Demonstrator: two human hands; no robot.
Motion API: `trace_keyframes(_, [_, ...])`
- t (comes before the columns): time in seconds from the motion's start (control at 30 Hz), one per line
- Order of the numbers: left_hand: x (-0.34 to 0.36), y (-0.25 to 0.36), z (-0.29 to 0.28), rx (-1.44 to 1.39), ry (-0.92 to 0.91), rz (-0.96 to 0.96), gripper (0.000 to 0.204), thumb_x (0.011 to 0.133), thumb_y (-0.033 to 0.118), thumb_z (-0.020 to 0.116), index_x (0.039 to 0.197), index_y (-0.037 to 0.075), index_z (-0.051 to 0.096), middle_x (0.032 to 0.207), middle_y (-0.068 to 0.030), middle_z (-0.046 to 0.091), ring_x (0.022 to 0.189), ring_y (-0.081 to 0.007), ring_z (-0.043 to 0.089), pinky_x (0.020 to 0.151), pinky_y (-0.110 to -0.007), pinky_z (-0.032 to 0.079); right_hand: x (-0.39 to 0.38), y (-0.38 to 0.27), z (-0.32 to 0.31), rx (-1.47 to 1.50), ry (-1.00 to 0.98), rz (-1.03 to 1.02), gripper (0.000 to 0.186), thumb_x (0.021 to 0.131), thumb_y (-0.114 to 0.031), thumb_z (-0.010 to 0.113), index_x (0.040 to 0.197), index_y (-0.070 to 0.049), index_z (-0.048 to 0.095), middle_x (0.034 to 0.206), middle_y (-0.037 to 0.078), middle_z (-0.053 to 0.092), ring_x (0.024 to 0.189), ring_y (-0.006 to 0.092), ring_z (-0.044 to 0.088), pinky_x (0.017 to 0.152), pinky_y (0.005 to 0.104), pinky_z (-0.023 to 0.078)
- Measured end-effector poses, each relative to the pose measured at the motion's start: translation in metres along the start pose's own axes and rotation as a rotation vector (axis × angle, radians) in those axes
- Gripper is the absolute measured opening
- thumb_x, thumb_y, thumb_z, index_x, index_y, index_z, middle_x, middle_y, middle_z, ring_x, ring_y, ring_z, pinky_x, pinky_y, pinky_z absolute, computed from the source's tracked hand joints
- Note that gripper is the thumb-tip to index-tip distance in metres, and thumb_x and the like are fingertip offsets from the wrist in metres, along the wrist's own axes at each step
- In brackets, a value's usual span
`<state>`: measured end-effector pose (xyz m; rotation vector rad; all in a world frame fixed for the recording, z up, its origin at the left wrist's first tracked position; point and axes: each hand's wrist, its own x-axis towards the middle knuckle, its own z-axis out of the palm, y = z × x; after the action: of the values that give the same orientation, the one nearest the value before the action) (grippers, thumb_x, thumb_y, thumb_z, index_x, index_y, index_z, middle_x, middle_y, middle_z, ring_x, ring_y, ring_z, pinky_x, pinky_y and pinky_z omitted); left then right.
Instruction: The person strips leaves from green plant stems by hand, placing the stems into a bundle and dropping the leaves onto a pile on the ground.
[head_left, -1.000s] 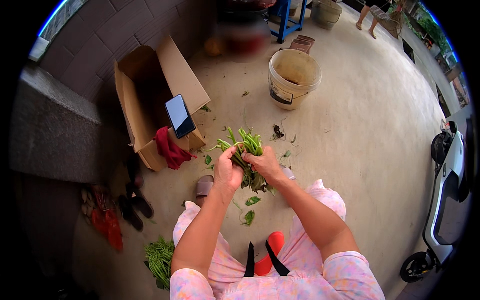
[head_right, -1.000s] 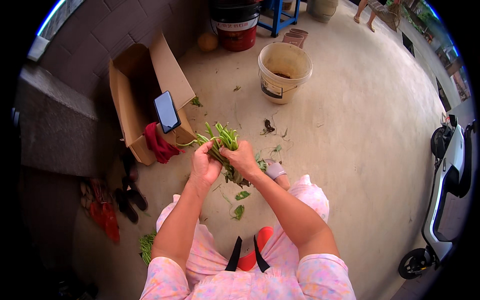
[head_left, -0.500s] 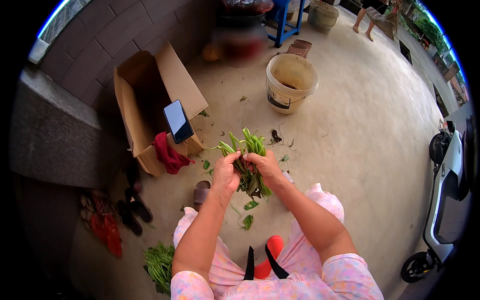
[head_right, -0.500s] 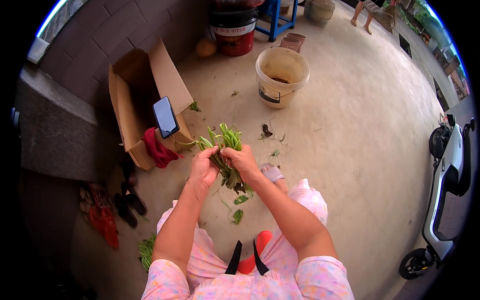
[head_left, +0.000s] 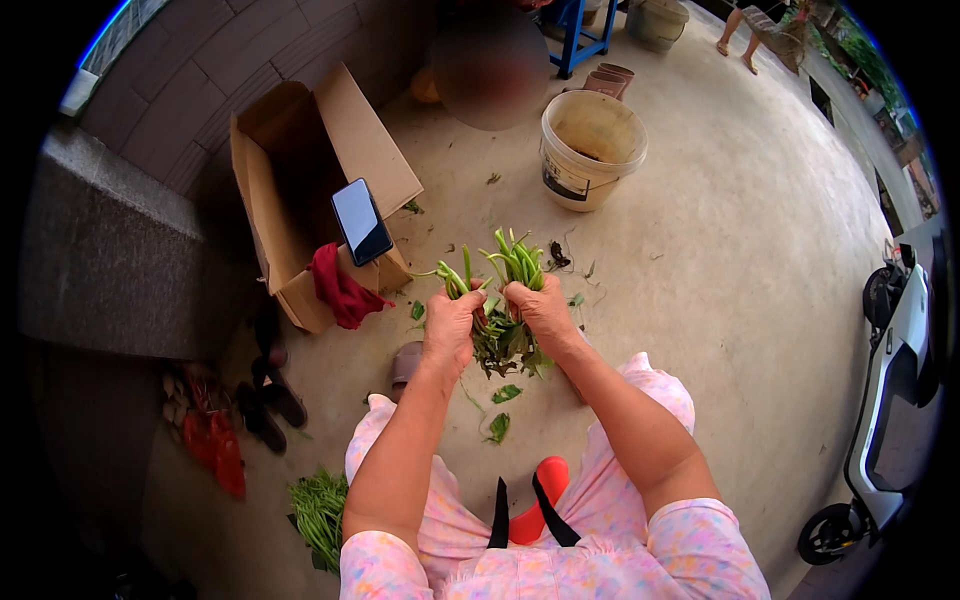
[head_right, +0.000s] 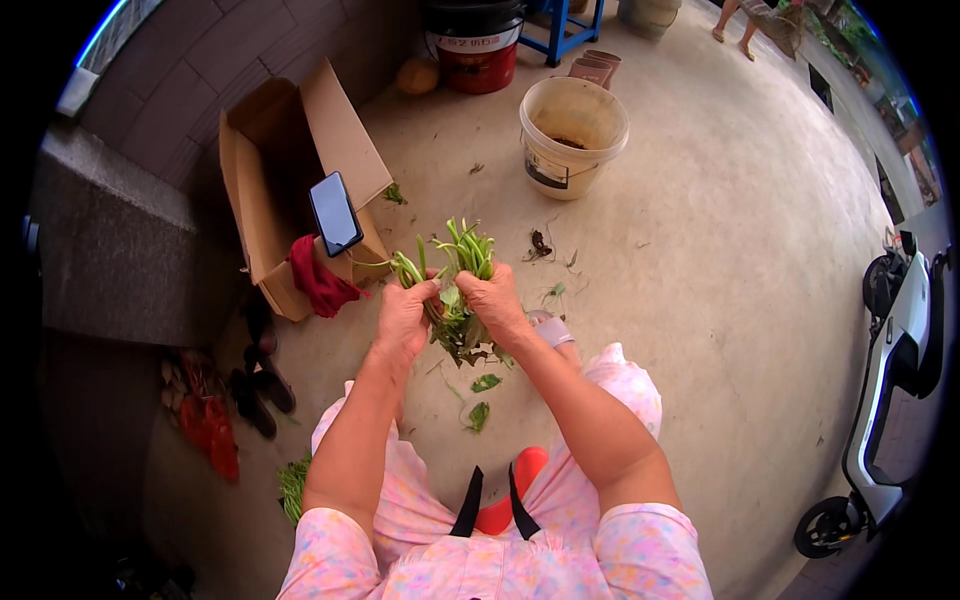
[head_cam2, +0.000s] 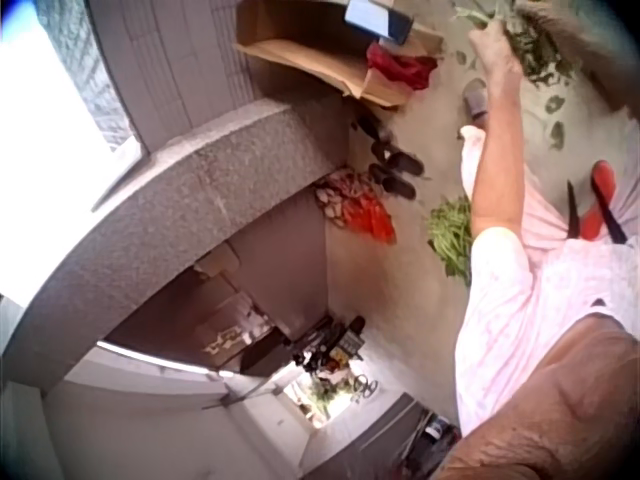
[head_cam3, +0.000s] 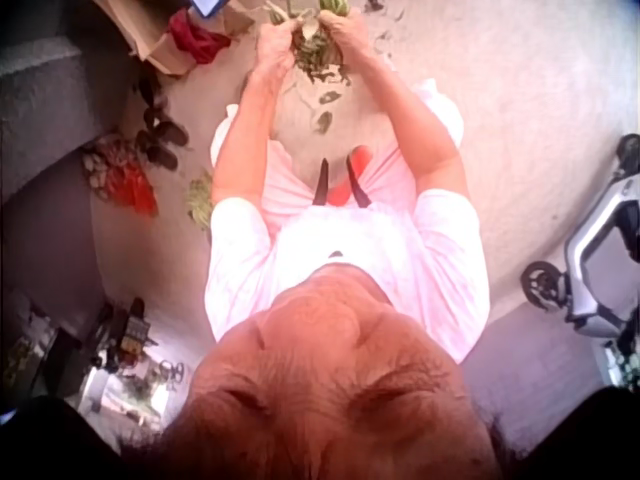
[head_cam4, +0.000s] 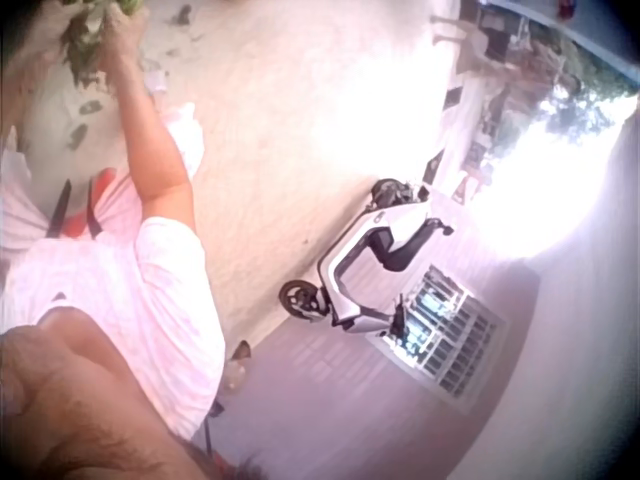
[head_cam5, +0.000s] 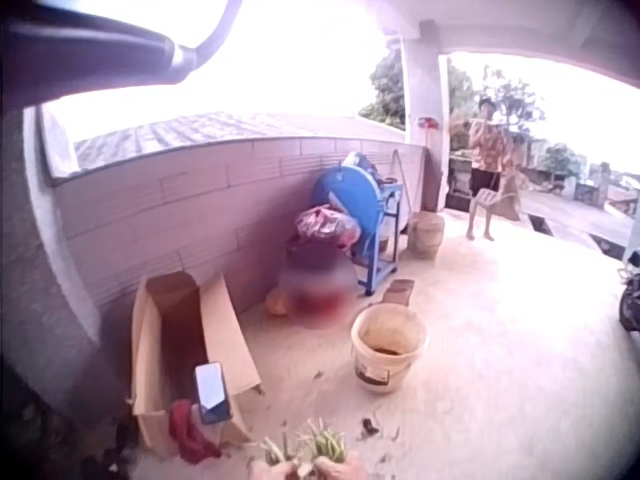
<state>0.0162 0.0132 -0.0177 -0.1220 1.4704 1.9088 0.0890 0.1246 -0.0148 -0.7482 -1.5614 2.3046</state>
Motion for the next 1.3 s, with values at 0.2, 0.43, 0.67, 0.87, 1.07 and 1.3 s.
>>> trace_keyframes(0.2, [-0.001, 0.011, -0.01, -0.09, 0.027, 0.006, 0.014, 0.073, -0.001, 0.056, 0.087, 0.0, 0.055, 0.064, -0.003, 0.049, 0.056, -0.0135, 0.047, 0.051, -0.028, 0.04, 0.005, -0.015, -0.009, 0.342, 0.077, 0.116, 0.012, 0.071, -0.01, 0.045, 0.067, 0.0, 0.049, 0.058, 0.006, 0.049, 0.052, 0.0163, 0.047, 0.055, 0.0309, 0.043])
trace_keyframes(0.43, [0.002, 0.034, -0.041, -0.172, 0.05, 0.066, 0.015, 0.075, -0.001, 0.055, 0.09, 0.001, 0.054, 0.068, -0.0028, 0.048, 0.056, -0.0141, 0.046, 0.052, -0.029, 0.04, 0.013, -0.034, -0.037, 0.432, 0.266, -0.106, 0.011, 0.074, -0.009, 0.048, 0.064, -0.005, 0.043, 0.052, 0.002, 0.043, 0.042, 0.0113, 0.04, 0.042, 0.0262, 0.037])
trace_keyframes(0.67, [0.004, 0.031, -0.048, -0.149, 0.048, 0.06, 0.014, 0.075, 0.0, 0.056, 0.09, 0.001, 0.054, 0.069, -0.0033, 0.05, 0.057, -0.0143, 0.047, 0.052, -0.03, 0.04, 0.018, -0.025, -0.033, 0.069, 0.494, -0.399, 0.008, 0.073, -0.004, 0.057, 0.071, -0.006, 0.05, 0.055, -0.004, 0.045, 0.045, 0.0043, 0.039, 0.04, 0.0189, 0.029])
trace_keyframes(0.87, [0.0, 0.027, -0.031, -0.257, -0.105, -0.067, 0.017, 0.08, 0.008, 0.054, 0.095, 0.001, 0.055, 0.076, -0.0037, 0.052, 0.063, -0.014, 0.047, 0.06, -0.03, 0.04, 0.007, -0.011, -0.016, 0.117, 0.037, 0.034, 0.007, 0.071, -0.006, 0.062, 0.072, -0.004, 0.056, 0.052, -0.002, 0.046, 0.041, 0.0066, 0.04, 0.04, 0.0207, 0.033])
trace_keyframes(1.07, [0.002, 0.021, -0.014, -0.373, -0.119, -0.163, 0.024, 0.085, 0.019, 0.048, 0.097, 0.0, 0.054, 0.078, -0.0043, 0.051, 0.066, -0.014, 0.047, 0.062, -0.029, 0.04, -0.001, -0.006, 0.002, 0.079, -0.071, 0.034, 0.014, 0.071, -0.01, 0.064, 0.065, -0.003, 0.055, 0.055, 0.001, 0.052, 0.043, 0.0071, 0.044, 0.039, 0.0201, 0.033])
trace_keyframes(1.3, [0.0, 0.0, 0.017, -0.378, -0.074, -0.081, 0.02, 0.087, 0.017, 0.042, 0.091, 0.001, 0.054, 0.088, -0.006, 0.055, 0.078, -0.014, 0.052, 0.066, -0.028, 0.042, -0.002, 0.007, 0.009, -0.06, -0.063, -0.046, 0.009, 0.071, -0.006, 0.061, 0.078, -0.001, 0.059, 0.062, -0.001, 0.055, 0.052, 0.0054, 0.046, 0.045, 0.0199, 0.037])
